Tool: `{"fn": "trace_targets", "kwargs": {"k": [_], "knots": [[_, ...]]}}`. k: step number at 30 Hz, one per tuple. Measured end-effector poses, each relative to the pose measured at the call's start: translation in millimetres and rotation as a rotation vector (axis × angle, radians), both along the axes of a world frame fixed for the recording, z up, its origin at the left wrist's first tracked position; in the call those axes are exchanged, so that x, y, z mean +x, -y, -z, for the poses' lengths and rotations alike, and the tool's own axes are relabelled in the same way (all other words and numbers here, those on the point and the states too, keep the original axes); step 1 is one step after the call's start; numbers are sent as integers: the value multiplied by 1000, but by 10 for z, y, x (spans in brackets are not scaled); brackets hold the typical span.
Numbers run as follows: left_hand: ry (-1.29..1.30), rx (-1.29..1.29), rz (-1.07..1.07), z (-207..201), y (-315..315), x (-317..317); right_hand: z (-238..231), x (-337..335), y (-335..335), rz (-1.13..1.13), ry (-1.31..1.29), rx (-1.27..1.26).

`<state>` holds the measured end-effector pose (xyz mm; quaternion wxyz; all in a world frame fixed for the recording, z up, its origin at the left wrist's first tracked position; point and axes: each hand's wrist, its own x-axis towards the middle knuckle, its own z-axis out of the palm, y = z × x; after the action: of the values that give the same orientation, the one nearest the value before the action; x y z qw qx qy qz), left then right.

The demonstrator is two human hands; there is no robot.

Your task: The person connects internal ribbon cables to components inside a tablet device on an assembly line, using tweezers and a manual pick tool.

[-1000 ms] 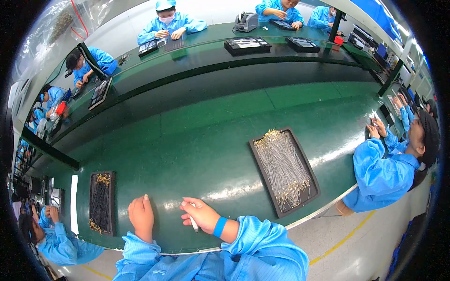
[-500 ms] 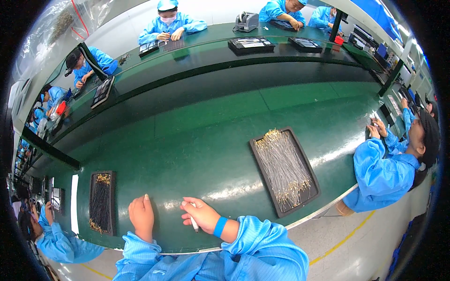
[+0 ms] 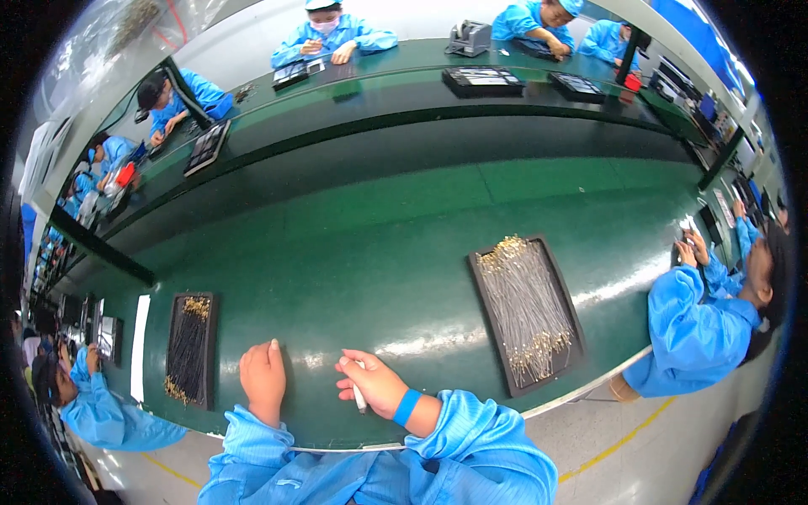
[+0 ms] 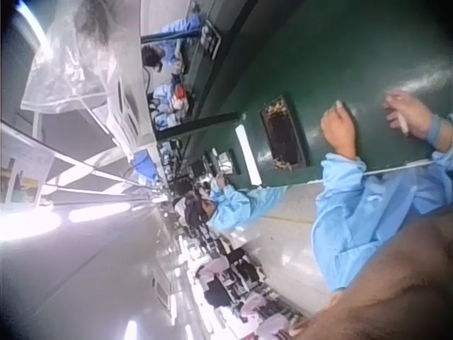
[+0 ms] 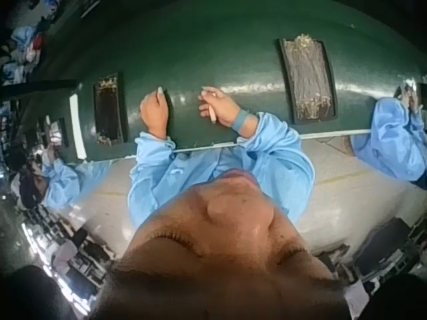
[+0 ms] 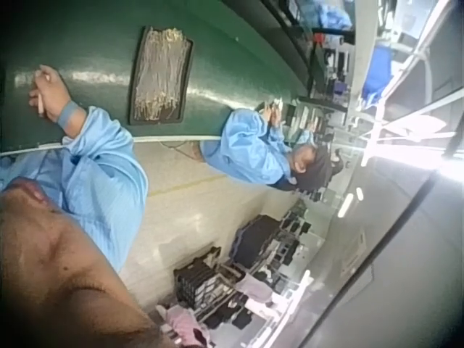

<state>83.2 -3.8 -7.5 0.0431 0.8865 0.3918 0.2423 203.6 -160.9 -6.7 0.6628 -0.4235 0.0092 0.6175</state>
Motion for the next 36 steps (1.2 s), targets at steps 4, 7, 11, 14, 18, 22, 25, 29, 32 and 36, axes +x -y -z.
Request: {"fn": "trace_targets", "kwargs": {"k": [4,7,11,14,18,22,25,29,32,36], "knots": [[2,-18,-15,-21,-17,-11,48,-16,-21,9,-16,-13],[5,-16,-32,-32,-26,1,103,-19,-1,13,-20,-17],[50,-19,1,-25,-31,24,55,-18,9,63,-3,-42],[72,-5,-3,-44,-46,-25,4,-33,-10,66,2,-59],[86,-19,-7,-30,-44,-23,8,-29,-10,61,9,-59],[101,-18,-3,-12,-47,-10,7,-16,-8,70,15,-74],[107,-34,8,-30,-49,-1,27,-10,2,75,15,-64],[113,-26,-5,-45,-43,-39,26,-41,-6,82,13,-66],[110,-27,-8,-32,-41,-40,14,-50,-1,96,15,-71],[116,-43,17,-32,-53,-48,-4,-58,15,123,17,-78]]}}
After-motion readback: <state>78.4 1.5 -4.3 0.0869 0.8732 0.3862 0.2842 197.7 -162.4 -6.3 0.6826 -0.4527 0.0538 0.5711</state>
